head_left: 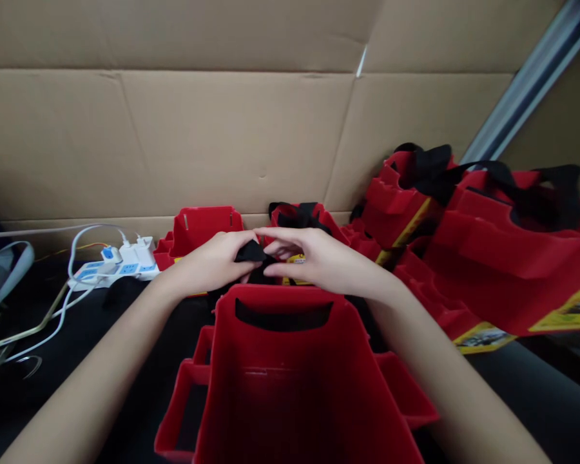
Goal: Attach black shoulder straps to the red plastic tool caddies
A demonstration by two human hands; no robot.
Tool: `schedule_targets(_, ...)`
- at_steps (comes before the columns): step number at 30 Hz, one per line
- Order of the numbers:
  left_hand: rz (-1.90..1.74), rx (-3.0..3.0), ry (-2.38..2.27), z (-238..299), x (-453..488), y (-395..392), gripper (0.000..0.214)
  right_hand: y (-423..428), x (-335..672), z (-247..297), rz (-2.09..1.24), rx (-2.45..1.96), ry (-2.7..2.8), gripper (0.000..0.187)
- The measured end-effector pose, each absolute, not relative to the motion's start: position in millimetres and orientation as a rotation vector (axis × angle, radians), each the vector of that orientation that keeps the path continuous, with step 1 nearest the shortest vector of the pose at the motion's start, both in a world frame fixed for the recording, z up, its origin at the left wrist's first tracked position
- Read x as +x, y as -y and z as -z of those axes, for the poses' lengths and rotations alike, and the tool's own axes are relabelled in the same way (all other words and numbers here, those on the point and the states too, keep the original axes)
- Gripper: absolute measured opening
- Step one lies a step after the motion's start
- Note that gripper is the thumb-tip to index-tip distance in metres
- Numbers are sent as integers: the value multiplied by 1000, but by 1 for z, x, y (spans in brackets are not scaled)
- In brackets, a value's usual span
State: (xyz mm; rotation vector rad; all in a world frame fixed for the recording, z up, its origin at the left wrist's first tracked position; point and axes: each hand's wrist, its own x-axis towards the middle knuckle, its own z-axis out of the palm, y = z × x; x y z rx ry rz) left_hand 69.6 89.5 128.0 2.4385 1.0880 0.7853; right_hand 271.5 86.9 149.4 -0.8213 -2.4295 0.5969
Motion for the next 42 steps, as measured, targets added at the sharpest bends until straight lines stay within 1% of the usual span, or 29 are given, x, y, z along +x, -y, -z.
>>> schedule_targets(2,-827,2426,-1082,-126,74,-91,18,-96,271,-145,-621,-893,2366,42)
schedule_targets(4,-789,2410,-1072,-126,74,-93,17,-106,279,-144,-583,-979,2319,33)
schedule_targets(8,-557,2368,-1157,-130,60,-100,20,-120,302,-148,-448,-1100,2280,23)
schedule_targets(11,-486,2397,-1174,-129,49,-107,13,-126,308,-145,-362,-1262,2321,20)
schedule_targets(12,-503,2414,-1175,-128,49,-108,11,-127,306,-143,-375,-1284,2355,22)
schedule_targets(13,-536,2428,-1179,-126,50,-109,12,-128,303,-141,-415,-1263,2399,29)
schedule_targets(14,-572,2441,-1178,-124,53,-109,15,-128,298,-139,-489,-1191,2444,39)
schedule_targets(16,-649,2470,-1139,-121,62,-106,21,-128,286,-134,-728,-943,2496,60)
schedule_targets(17,-697,2481,-1107,-119,67,-105,23,-127,280,-132,-844,-816,2493,63)
schedule_targets(18,-748,2485,-1077,-118,72,-103,23,-127,274,-129,-933,-719,2481,60)
schedule_targets(19,-799,2479,-1055,-117,77,-102,23,-127,270,-127,-991,-663,2471,52)
schedule_targets(21,-896,2446,-1060,-115,82,-101,19,-128,263,-122,-1020,-655,2463,29)
schedule_targets(22,-945,2424,-1087,-115,82,-101,17,-129,261,-120,-1033,-673,2453,21)
schedule_targets(23,-990,2401,-1124,-115,82,-102,15,-131,260,-118,-1069,-693,2431,17)
schedule_targets(24,-1034,2377,-1168,-115,80,-103,16,-132,260,-116,-1121,-711,2394,18)
schedule_targets(27,-1134,2306,-1354,-115,75,-106,32,-135,261,-113,-1275,-763,2214,24)
schedule_targets(29,-1116,2285,-1462,-115,72,-107,38,-135,260,-112,-1325,-823,2092,22)
schedule_targets(32,-1021,2310,-1489,-112,71,-105,38,-136,258,-109,-1302,-879,1992,14)
schedule_targets(35,-970,2342,-1459,-112,70,-103,40,-138,256,-106,-1223,-883,1955,14)
schedule_targets(39,-1011,2344,-1423,-114,70,-102,43,-141,252,-103,-1129,-866,1903,14)
schedule_targets(40,-1028,2350,-1409,-114,72,-103,41,-141,251,-102,-1112,-861,1890,15)
schedule_targets(42,-1079,2371,-1388,-111,77,-106,32,-142,250,-100,-1082,-854,1869,17)
